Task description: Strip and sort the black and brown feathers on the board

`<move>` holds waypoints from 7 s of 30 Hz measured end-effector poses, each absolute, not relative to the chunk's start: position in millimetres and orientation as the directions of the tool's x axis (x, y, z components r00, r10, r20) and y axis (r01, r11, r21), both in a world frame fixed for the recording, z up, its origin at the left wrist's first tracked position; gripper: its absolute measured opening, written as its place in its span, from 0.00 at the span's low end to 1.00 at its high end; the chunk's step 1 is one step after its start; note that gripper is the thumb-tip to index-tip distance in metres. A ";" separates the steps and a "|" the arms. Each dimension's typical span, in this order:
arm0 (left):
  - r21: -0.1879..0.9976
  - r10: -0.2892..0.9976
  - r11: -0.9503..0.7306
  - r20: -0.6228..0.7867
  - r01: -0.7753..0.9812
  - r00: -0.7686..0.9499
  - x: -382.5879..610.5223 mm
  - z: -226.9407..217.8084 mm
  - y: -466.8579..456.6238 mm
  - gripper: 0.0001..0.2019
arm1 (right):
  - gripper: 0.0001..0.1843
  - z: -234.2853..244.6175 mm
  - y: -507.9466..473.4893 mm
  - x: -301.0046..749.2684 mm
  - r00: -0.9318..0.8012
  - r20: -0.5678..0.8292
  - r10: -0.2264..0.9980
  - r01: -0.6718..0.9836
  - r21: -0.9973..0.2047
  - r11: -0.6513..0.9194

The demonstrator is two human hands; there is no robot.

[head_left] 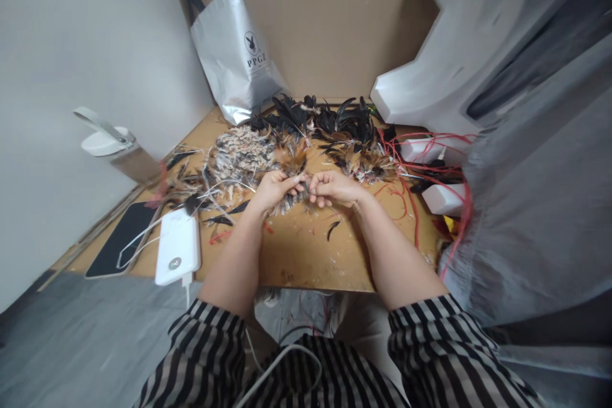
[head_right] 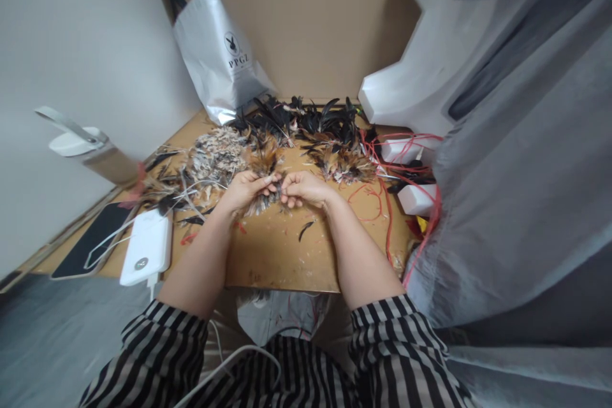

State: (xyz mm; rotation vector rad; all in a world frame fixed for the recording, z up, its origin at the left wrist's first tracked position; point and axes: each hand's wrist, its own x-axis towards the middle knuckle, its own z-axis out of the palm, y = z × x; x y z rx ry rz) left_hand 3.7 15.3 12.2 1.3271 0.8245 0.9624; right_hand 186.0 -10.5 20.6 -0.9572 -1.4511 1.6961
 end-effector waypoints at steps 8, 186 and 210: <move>0.965 0.913 0.083 0.027 -0.250 0.407 0.2 17.1 15.8 0.14 | 0.10 17.7 -6.7 184.1 -0.382 -0.040 0.923 -0.108 -0.990 -0.087; 0.990 0.929 0.086 -0.120 0.113 0.349 13.7 7.7 9.2 0.08 | 0.11 15.3 -4.6 173.9 0.038 0.154 0.987 0.279 -0.950 0.138; 0.994 0.924 -0.001 0.041 -0.106 0.380 17.3 9.0 8.1 0.16 | 0.12 8.4 -2.2 173.0 -0.156 -0.152 0.976 -0.198 -0.963 -0.182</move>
